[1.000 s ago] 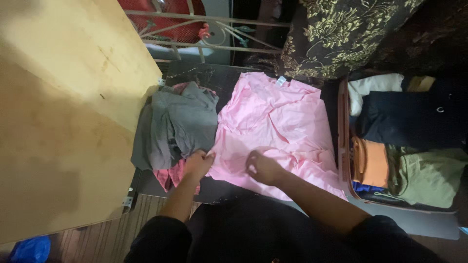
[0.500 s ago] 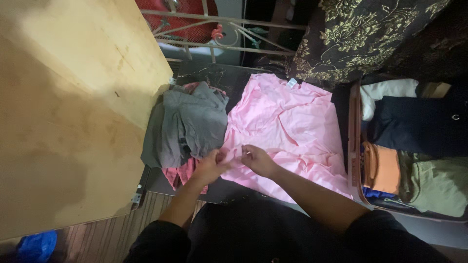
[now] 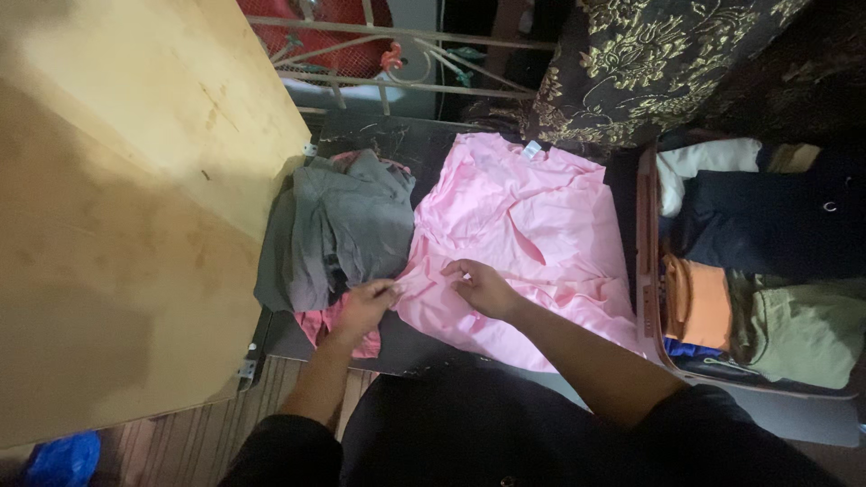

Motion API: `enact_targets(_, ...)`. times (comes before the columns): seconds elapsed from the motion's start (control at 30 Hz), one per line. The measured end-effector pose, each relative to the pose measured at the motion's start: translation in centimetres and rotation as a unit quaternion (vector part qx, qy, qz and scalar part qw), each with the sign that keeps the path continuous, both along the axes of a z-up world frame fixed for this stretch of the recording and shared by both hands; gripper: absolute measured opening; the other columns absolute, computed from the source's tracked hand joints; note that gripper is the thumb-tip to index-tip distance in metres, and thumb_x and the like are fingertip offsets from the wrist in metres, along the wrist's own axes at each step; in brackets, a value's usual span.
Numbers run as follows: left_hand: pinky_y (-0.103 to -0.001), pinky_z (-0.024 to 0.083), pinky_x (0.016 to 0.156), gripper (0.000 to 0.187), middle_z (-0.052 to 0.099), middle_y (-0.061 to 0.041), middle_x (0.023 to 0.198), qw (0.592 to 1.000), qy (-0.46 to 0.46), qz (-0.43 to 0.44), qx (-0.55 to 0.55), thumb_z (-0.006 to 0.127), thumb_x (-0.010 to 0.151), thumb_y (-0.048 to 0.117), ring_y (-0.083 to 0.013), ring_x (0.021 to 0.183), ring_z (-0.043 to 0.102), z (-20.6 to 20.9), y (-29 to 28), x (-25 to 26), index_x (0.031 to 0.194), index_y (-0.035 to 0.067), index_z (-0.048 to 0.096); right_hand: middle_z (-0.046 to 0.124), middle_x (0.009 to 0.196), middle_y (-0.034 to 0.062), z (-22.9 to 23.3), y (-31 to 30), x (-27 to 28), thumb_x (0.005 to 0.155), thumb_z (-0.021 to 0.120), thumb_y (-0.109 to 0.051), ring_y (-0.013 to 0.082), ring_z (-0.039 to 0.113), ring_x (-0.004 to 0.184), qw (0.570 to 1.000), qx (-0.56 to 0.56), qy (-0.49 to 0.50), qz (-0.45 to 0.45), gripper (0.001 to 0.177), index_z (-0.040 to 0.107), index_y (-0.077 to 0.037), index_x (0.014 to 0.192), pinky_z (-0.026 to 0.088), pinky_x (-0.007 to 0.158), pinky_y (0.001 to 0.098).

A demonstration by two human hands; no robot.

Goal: The person folds a pair of dark pants and a pink shirt by hand on a dark surface and places them into a packed suitcase.

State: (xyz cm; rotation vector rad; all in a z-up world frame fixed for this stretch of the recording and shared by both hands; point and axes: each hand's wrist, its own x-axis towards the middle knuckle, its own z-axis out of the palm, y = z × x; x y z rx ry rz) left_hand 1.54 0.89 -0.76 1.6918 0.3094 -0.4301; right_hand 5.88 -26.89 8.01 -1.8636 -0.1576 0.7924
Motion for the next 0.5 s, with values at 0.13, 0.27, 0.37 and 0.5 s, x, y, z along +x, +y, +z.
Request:
enact_targets(0.13, -0.03, 0.054, 0.077, 0.03, 0.076, -0.01, 0.093, 0.988, -0.052, -0.017, 0.143, 0.068, 0.094, 0.032, -0.0148, 0.084, 0.067, 3.1, 0.3, 0.5, 0.111, 0.008, 0.075, 0.069, 0.114, 0.009, -1.7, -0.2, 0.0, 0.095, 0.056, 0.0, 0.0151, 0.065, 0.096, 0.992, 0.069, -0.095, 0.035, 0.033, 0.064, -0.001, 0.127, 0.054, 0.085, 0.0298)
enact_targets(0.27, -0.044, 0.056, 0.087, 0.041, 0.076, -0.018, 0.103, 0.932, 0.033, -0.107, 0.345, 0.061, 0.099, 0.045, -0.0331, 0.096, 0.072, 5.7, -0.8, 1.2, 0.11, 0.008, 0.073, 0.066, 0.133, 0.0136, -3.4, 0.2, 0.4, 0.097, 0.055, -0.003, 0.0222, 0.066, 0.117, 0.992, 0.039, -0.115, 0.043, 0.037, 0.061, -0.002, 0.134, 0.053, 0.1, 0.033)
enact_targets(0.37, -0.05, 0.051, 0.097, 0.053, 0.069, -0.02, 0.119, 0.9, 0.041, -0.144, 0.411, 0.063, 0.095, 0.054, -0.04, 0.113, 0.066, 6.6, -2.0, 0.9, 0.119, 0.008, 0.065, 0.061, 0.138, 0.0185, -4.7, 0.4, 0.8, 0.095, 0.055, -0.005, 0.0302, 0.063, 0.123, 0.985, -0.048, -0.158, 0.056, 0.047, 0.055, -0.003, 0.142, 0.05, 0.105, 0.0384)
enact_targets(0.5, -0.049, 0.048, 0.102, 0.073, 0.069, -0.022, 0.123, 0.864, 0.019, -0.185, 0.468, 0.07, 0.082, 0.059, -0.0387, 0.118, 0.065, 6.7, -3.2, 0.0, 0.128, 0.003, 0.06, 0.045, 0.143, 0.0323, -5.0, 0.4, 0.2, 0.096, 0.064, -0.015, 0.0471, 0.047, 0.129, 0.934, -0.169, -0.303, 0.081, 0.057, 0.043, 0.004, 0.145, 0.04, 0.105, 0.0519)
